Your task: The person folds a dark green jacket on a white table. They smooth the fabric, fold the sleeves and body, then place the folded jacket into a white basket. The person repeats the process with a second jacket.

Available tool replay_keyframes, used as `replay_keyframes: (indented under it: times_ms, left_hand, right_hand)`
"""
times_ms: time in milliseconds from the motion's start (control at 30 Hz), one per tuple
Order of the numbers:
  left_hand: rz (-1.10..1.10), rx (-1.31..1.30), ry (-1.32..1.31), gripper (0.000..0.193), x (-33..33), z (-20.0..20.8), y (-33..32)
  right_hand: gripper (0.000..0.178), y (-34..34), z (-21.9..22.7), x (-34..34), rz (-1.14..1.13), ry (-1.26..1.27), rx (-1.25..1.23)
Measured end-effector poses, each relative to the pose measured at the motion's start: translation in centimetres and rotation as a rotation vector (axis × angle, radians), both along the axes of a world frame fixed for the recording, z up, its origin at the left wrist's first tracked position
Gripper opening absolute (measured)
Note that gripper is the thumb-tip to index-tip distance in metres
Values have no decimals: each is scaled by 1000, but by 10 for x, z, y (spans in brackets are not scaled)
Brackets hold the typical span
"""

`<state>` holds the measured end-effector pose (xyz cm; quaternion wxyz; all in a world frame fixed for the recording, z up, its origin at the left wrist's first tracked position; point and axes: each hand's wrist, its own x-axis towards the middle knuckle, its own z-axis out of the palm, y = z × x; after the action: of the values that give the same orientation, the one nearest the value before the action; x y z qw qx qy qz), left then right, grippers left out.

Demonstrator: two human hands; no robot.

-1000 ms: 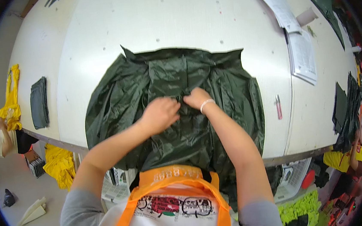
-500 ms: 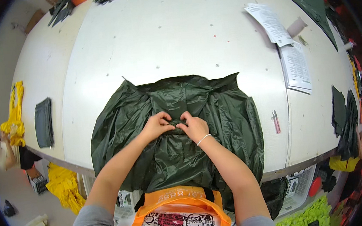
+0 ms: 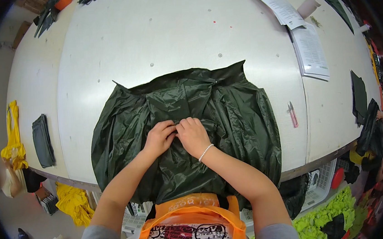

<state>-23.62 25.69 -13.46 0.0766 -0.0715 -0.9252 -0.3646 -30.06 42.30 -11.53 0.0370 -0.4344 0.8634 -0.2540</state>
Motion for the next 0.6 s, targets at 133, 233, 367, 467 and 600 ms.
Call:
replay_keyframes:
  times_ms: [133, 233, 367, 467, 600]
  left_hand:
    - [76, 237, -226, 15, -21, -1, -13]
    - [244, 522, -551, 16, -36, -4, -25]
    - [35, -115, 123, 27, -36, 21, -8]
    - [12, -170, 116, 26, -29, 25, 8]
    - [85, 89, 8, 25, -31, -4, -12]
  right_hand:
    - [22, -1, -15, -10, -68, -26, -94]
    - [21, -13, -11, -38, -161, -424, -21]
    - [15, -20, -9, -62, -230, -599, -3]
    - [14, -22, -8, -57, -251, -523, 91]
    - [26, -18, -5, -21, -155, 141, 19]
